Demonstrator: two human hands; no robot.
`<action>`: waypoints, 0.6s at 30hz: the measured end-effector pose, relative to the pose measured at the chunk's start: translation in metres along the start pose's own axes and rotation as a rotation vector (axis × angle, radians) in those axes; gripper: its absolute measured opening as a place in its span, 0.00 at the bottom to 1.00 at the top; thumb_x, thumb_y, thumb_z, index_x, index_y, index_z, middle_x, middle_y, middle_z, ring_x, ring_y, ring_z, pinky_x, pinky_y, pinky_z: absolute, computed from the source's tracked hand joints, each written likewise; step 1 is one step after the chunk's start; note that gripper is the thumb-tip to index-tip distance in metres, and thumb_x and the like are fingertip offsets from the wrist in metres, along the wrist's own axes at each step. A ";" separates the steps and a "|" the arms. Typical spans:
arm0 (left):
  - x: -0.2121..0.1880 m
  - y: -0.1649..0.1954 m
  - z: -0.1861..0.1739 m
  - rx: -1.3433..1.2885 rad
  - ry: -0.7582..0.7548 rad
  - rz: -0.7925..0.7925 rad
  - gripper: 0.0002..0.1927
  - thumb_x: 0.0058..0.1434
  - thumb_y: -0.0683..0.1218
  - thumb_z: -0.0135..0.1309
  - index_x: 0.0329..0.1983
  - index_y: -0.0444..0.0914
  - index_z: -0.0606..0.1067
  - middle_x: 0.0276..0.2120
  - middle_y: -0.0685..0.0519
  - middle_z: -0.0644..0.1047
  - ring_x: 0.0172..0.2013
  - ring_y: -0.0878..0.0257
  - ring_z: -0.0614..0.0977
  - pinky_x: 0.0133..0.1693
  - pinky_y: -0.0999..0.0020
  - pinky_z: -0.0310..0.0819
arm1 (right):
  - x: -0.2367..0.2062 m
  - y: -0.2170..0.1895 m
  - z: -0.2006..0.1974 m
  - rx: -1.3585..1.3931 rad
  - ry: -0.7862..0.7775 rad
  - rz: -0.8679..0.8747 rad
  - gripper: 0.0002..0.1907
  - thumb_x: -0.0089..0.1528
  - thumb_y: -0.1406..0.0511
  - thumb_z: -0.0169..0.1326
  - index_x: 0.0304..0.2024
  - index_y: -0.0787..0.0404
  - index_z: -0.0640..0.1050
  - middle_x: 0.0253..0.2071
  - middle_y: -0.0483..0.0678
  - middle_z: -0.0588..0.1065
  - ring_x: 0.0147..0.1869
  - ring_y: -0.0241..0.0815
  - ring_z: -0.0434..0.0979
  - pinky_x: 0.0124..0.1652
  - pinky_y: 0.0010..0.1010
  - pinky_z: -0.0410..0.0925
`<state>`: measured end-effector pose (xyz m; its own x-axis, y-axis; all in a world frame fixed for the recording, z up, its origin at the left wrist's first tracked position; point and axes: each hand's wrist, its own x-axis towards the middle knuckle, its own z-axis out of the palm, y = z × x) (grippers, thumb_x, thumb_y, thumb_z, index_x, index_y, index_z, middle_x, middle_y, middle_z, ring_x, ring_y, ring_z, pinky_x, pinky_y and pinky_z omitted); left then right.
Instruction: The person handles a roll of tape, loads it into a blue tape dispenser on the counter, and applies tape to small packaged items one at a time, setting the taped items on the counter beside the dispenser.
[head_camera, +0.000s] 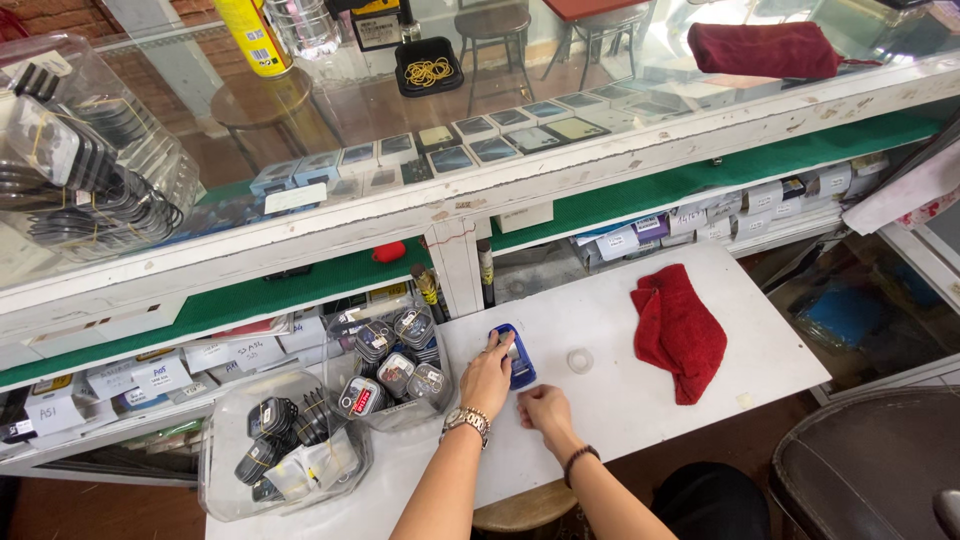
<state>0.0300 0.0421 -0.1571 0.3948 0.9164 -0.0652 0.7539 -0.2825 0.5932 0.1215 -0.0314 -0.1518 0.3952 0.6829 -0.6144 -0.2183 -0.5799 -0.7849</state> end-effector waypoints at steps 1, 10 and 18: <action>-0.001 -0.001 0.000 -0.008 -0.016 -0.006 0.26 0.65 0.46 0.49 0.67 0.56 0.69 0.69 0.51 0.65 0.56 0.51 0.78 0.55 0.55 0.72 | -0.002 0.004 -0.005 -0.066 0.050 -0.071 0.07 0.62 0.68 0.57 0.35 0.69 0.80 0.24 0.50 0.78 0.22 0.37 0.75 0.26 0.30 0.71; 0.003 -0.002 -0.001 -0.057 -0.087 -0.040 0.26 0.65 0.46 0.48 0.68 0.55 0.69 0.70 0.50 0.63 0.58 0.50 0.77 0.58 0.57 0.71 | 0.036 -0.018 -0.095 -0.276 0.237 -0.276 0.13 0.62 0.62 0.61 0.35 0.68 0.80 0.25 0.49 0.78 0.25 0.36 0.75 0.27 0.30 0.71; 0.004 0.001 -0.005 -0.054 -0.137 -0.044 0.29 0.64 0.47 0.50 0.69 0.56 0.67 0.72 0.51 0.61 0.61 0.51 0.74 0.60 0.59 0.70 | 0.039 -0.034 -0.106 -0.494 0.153 -0.070 0.18 0.59 0.57 0.63 0.36 0.68 0.81 0.27 0.51 0.80 0.28 0.41 0.78 0.33 0.33 0.73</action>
<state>0.0293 0.0468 -0.1528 0.4324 0.8795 -0.1985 0.7441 -0.2238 0.6294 0.2389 -0.0317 -0.1409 0.5280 0.6760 -0.5141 0.2461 -0.7012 -0.6692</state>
